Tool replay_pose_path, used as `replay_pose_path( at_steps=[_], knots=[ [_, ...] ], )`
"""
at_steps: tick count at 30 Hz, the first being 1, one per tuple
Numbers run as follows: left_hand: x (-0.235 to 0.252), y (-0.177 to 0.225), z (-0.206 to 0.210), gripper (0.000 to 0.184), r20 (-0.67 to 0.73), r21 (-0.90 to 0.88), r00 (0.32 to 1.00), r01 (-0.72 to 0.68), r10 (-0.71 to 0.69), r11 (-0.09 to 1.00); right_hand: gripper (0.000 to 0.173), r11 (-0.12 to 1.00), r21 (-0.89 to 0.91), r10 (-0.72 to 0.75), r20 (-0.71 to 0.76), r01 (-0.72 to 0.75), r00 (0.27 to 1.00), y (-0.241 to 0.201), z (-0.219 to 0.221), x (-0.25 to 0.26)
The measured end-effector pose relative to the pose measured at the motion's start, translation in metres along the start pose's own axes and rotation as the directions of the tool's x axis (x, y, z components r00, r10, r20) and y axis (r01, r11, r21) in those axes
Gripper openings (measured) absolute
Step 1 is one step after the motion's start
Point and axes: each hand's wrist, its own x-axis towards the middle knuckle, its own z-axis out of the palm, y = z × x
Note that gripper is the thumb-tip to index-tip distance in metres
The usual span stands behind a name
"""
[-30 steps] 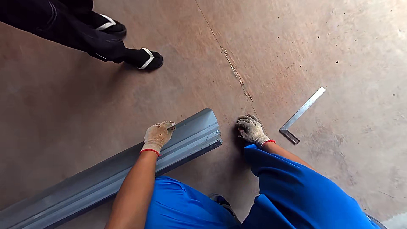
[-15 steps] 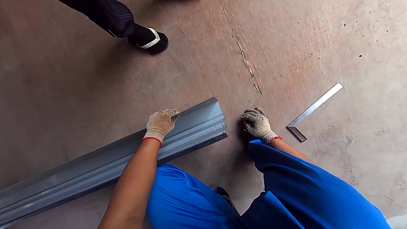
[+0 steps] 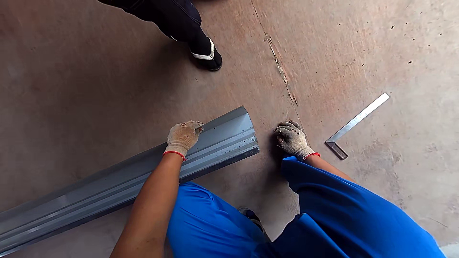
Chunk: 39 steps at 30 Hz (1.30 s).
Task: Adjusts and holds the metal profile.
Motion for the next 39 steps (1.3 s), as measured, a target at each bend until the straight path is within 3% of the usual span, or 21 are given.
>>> replay_pose_path(
  at_steps=[7,10,19,31,39],
  knots=[
    [-0.002,0.001,0.001,0.022,0.01,0.001,1.0,0.003,-0.003,1.0,0.029,1.0,0.018,0.012,0.02,-0.013,1.0,-0.001,-0.001,0.0],
    [-0.005,-0.003,0.009,0.02,-0.061,-0.009,0.997,-0.043,0.043,0.999,0.03,0.999,0.022,0.023,0.03,-0.024,0.999,-0.001,-0.002,0.0],
    [-0.008,-0.005,0.018,0.022,-0.106,0.011,0.986,-0.127,0.128,0.992,0.03,1.0,0.025,0.003,0.01,-0.003,1.0,0.001,-0.001,-0.001],
    [-0.005,-0.001,0.01,0.024,-0.028,0.01,0.999,-0.036,0.037,0.999,0.03,1.0,0.031,0.002,-0.002,-0.002,1.0,0.002,0.001,-0.001],
    [-0.009,-0.001,0.01,0.019,-0.083,-0.023,0.994,-0.079,0.077,0.997,0.03,1.0,0.022,-0.005,-0.005,0.005,1.0,0.003,0.001,-0.002]
  ],
)
